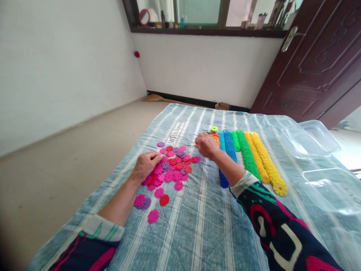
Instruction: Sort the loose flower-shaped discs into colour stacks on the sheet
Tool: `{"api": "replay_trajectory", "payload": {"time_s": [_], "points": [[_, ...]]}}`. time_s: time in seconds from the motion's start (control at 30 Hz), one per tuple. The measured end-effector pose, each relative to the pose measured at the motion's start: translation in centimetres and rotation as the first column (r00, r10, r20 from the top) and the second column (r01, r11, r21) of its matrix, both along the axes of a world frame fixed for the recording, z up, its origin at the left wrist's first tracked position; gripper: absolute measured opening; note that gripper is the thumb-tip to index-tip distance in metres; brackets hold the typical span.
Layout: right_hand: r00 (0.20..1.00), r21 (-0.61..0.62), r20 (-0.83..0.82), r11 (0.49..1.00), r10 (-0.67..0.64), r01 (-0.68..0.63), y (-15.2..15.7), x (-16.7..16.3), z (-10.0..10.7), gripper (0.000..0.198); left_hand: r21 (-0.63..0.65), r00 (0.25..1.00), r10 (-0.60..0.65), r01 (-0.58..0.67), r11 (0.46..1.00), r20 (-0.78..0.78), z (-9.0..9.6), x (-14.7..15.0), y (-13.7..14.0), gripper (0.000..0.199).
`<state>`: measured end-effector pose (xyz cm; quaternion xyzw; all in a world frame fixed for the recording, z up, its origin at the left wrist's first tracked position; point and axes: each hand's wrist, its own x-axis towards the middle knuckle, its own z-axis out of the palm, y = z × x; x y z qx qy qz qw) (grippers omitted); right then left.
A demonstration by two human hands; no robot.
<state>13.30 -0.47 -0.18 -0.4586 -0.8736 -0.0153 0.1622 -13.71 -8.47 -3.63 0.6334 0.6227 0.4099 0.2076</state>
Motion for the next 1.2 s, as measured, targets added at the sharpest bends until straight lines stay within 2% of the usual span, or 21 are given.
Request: {"api": "replay_trajectory", "payload": {"time_s": [0.07, 0.13, 0.27, 0.33, 0.47, 0.53, 0.7, 0.83, 0.9, 1.0, 1.07, 1.13, 1.2], "points": [[0.998, -0.001, -0.033, 0.998, 0.056, -0.056, -1.7, -1.0, -0.1, 0.009, -0.006, 1.000, -0.001, 0.001, 1.000, -0.001, 0.0, 0.0, 0.0, 0.029], [0.983, -0.008, -0.079, 0.985, 0.169, -0.170, -3.8, -2.2, -0.4, 0.011, -0.009, 1.000, -0.007, 0.006, 1.000, -0.006, 0.0, 0.1, 0.0, 0.030], [0.910, -0.006, -0.131, 0.917, 0.394, -0.399, -8.3, -5.0, -1.4, 0.013, 0.000, 1.000, -0.014, 0.014, 1.000, -0.013, 0.1, 0.2, -0.1, 0.032], [0.891, 0.004, -0.137, 0.899, 0.433, -0.437, -9.9, -6.4, -1.8, 0.015, 0.007, 1.000, -0.018, 0.018, 1.000, -0.005, 0.3, 0.2, -0.1, 0.033], [0.902, -0.010, -0.089, 0.905, 0.423, -0.426, -11.6, -8.5, -2.2, 0.040, 0.010, 0.998, -0.005, 0.004, 1.000, 0.055, 0.7, 0.1, -0.2, 0.036], [0.907, -0.032, -0.052, 0.907, 0.418, -0.420, -12.2, -9.1, -2.4, 0.044, 0.007, 0.994, 0.017, -0.018, 1.000, 0.106, 0.8, 0.1, -0.2, 0.037], [0.890, -0.035, -0.019, 0.889, 0.456, -0.456, -13.8, -8.8, -2.3, 0.039, -0.026, 0.959, 0.074, -0.069, 0.997, 0.274, 0.4, -0.1, 0.0, 0.036], [0.881, -0.051, -0.040, 0.879, 0.472, -0.473, -14.4, -7.7, -2.1, 0.027, -0.054, 0.936, 0.097, -0.084, 0.995, 0.340, 0.2, -0.1, 0.1, 0.035], [0.911, -0.034, -0.070, 0.911, 0.407, -0.410, -14.2, -7.2, -2.2, 0.024, -0.048, 0.930, 0.097, -0.086, 0.995, 0.354, 0.2, 0.0, 0.1, 0.035], [0.972, 0.002, -0.139, 0.982, 0.190, -0.191, -13.9, -6.5, -2.9, 0.024, -0.018, 0.940, 0.078, -0.076, 0.997, 0.333, 0.2, 0.0, 0.0, 0.036], [0.983, -0.012, -0.159, 0.996, 0.087, -0.090, -13.8, -6.2, -3.3, 0.025, 0.000, 0.947, 0.067, -0.070, 0.998, 0.313, 0.2, 0.0, 0.0, 0.038], [0.984, -0.035, -0.161, 0.995, 0.082, -0.089, -14.1, -6.3, -3.7, 0.022, 0.005, 0.949, 0.065, -0.069, 0.998, 0.307, 0.3, 0.1, 0.0, 0.038], [0.974, -0.036, -0.170, 0.987, 0.146, -0.155, -14.5, -6.7, -3.9, 0.020, 0.004, 0.952, 0.064, -0.068, 0.998, 0.300, 0.3, 0.1, 0.0, 0.039]]}}
